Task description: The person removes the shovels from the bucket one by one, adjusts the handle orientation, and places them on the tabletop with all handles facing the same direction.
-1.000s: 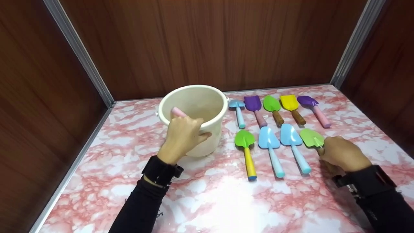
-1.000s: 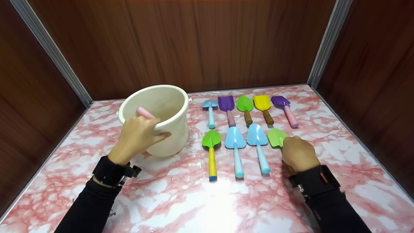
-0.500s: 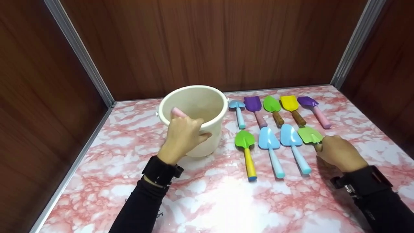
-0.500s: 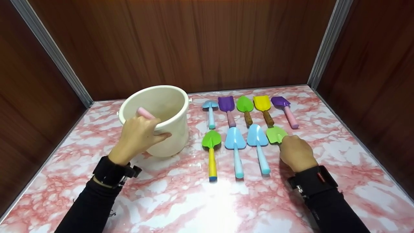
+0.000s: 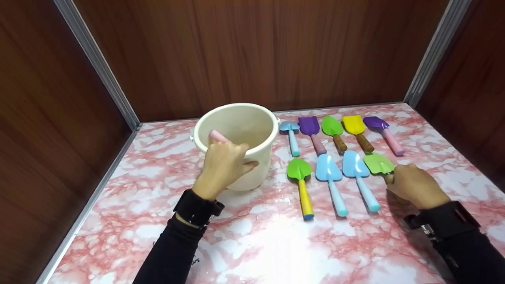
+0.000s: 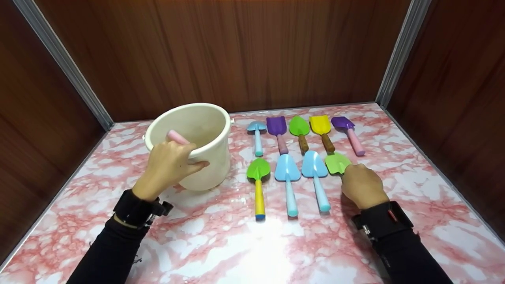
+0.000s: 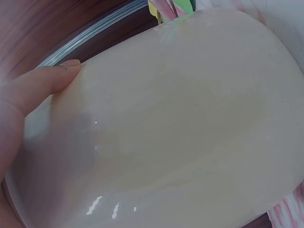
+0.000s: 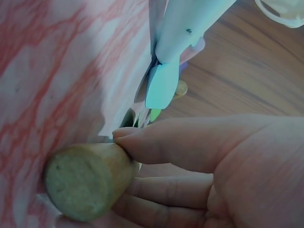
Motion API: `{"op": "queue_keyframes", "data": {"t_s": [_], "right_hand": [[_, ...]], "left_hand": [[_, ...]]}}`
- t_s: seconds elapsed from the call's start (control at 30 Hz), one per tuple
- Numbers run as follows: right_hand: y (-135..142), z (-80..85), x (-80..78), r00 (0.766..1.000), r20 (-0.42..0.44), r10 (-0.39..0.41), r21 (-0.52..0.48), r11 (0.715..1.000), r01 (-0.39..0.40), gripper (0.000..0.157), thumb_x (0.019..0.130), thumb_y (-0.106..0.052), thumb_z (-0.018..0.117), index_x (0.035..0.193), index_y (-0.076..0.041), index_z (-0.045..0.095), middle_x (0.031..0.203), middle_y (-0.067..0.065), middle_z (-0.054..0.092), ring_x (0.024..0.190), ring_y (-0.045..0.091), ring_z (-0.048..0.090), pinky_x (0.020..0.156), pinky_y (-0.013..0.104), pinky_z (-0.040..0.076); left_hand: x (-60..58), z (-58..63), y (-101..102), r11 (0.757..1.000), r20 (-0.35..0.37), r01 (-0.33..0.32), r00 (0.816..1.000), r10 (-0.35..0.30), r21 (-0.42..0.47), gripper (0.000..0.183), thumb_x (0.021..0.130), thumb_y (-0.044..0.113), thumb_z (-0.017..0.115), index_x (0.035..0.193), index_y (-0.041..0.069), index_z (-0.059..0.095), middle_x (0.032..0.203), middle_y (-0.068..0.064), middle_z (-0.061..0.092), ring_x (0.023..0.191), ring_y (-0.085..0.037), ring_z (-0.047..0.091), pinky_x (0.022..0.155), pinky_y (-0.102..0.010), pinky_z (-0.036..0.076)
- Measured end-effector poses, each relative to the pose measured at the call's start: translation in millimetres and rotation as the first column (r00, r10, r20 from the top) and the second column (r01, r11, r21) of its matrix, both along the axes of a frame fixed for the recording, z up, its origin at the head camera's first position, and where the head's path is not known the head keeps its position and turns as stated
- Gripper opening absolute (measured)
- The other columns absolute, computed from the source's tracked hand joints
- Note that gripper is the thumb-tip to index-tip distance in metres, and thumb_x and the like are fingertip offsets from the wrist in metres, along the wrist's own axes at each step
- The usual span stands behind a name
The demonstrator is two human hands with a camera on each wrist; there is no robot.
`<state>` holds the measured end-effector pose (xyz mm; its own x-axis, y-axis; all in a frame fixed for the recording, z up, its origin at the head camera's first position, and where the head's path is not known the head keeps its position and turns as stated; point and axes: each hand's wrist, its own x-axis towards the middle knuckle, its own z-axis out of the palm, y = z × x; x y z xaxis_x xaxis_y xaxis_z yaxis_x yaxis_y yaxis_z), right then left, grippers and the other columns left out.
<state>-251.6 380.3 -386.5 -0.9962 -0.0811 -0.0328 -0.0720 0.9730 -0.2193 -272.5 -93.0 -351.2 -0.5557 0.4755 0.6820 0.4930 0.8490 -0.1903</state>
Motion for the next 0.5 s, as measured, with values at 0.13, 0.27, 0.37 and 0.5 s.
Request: {"op": "queue_keyframes", "data": {"t_s": [0.13,0.27,0.37,0.5], "right_hand": [[0,1.2,-1.2,1.0,0.021,-0.016,0.008,1.0,0.015,0.033,0.1,-0.019,0.056,0.069,-0.008,0.054,0.074,0.014,0.054,0.065,0.03,0.053,0.06,0.048,0.047],[0,6.5,-0.5,0.999,0.02,-0.03,0.033,0.999,0.029,0.034,0.099,-0.025,0.059,0.07,-0.008,0.056,0.074,0.015,0.057,0.066,0.031,0.056,0.059,0.05,0.048],[-1,14.9,2.5,0.999,-0.001,-0.048,0.045,0.998,0.048,0.034,0.094,-0.029,0.064,0.067,-0.007,0.059,0.072,0.014,0.056,0.064,0.031,0.056,0.054,0.048,0.046],[-11,36.2,3.5,0.993,-0.105,-0.048,0.06,0.997,0.054,0.036,0.095,-0.029,0.07,0.101,0.006,0.074,0.072,0.018,0.059,0.062,0.034,0.056,0.049,0.045,0.042]], "left_hand": [[0.2,0.2,-1,1.0,-0.002,0.008,1.0,-0.008,0.008,0.047,0.079,0.049,0.092,0.072,0.011,0.066,0.053,-0.001,0.054,0.046,-0.026,0.054,0.045,-0.045,0.047],[0.3,0.5,-2,1.0,-0.005,0.007,1.0,-0.007,0.014,0.047,0.077,0.048,0.093,0.071,0.011,0.065,0.054,-0.003,0.055,0.046,-0.029,0.055,0.046,-0.047,0.048],[-0.1,0.3,-1,1.0,0.0,0.01,1.0,-0.01,0.016,0.046,0.078,0.047,0.093,0.071,0.011,0.065,0.054,-0.003,0.055,0.046,-0.028,0.054,0.045,-0.047,0.048],[0.1,-0.1,-1,1.0,0.004,0.016,1.0,-0.016,0.016,0.046,0.079,0.048,0.092,0.072,0.011,0.065,0.054,-0.002,0.055,0.046,-0.027,0.053,0.044,-0.045,0.047]]}}
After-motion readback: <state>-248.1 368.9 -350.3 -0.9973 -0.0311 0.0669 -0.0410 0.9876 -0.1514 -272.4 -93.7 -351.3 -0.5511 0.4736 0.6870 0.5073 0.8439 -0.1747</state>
